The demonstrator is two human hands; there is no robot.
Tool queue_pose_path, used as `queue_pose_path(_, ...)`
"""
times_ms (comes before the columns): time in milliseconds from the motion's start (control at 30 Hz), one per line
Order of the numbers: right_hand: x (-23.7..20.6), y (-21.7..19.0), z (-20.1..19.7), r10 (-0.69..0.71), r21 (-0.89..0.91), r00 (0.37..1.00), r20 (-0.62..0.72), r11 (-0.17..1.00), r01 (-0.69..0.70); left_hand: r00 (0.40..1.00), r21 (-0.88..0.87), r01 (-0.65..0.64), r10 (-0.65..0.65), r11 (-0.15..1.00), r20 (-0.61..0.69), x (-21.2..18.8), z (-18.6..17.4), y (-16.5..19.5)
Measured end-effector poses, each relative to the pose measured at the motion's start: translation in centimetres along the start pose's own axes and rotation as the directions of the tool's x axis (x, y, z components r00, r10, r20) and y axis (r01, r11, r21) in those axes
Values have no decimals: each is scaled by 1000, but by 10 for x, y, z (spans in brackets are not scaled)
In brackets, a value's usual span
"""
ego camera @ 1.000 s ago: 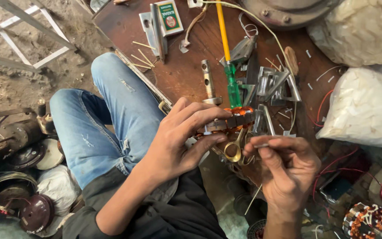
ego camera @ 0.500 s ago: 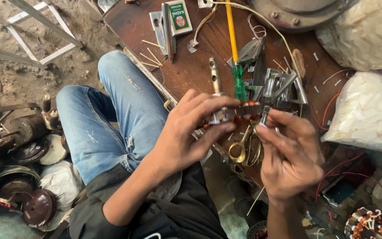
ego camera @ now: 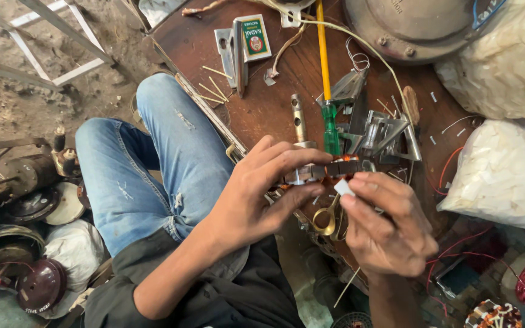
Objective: The person sits on the floor and assembles a motor stator by inserting white insulating spacers into the slots of a copper-wound component. They repeatedly pick up spacers and press them into place around the stator's circumference.
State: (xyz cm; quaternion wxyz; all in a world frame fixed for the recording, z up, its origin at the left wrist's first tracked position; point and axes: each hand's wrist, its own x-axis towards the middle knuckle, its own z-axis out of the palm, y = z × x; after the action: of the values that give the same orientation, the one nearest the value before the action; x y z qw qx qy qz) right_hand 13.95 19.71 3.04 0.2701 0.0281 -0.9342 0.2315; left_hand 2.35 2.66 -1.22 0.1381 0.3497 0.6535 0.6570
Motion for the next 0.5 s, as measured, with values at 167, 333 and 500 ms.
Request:
queue_pose_path(167, -14, -2, -5, 18, -24, 999, 30, 1000, -17, 999, 14, -33, 33, 999, 8, -3, 3, 0)
queue_pose_path(333, -20, -3, -7, 50, 22, 999, -15, 999, -50, 998, 5, -69, 69, 998, 7, -5, 6, -1)
queue_pose_path(500, -21, -5, -6, 58, -31, 998, 30, 998, -57, 995, -11, -93, 94, 996, 18, -7, 9, -1)
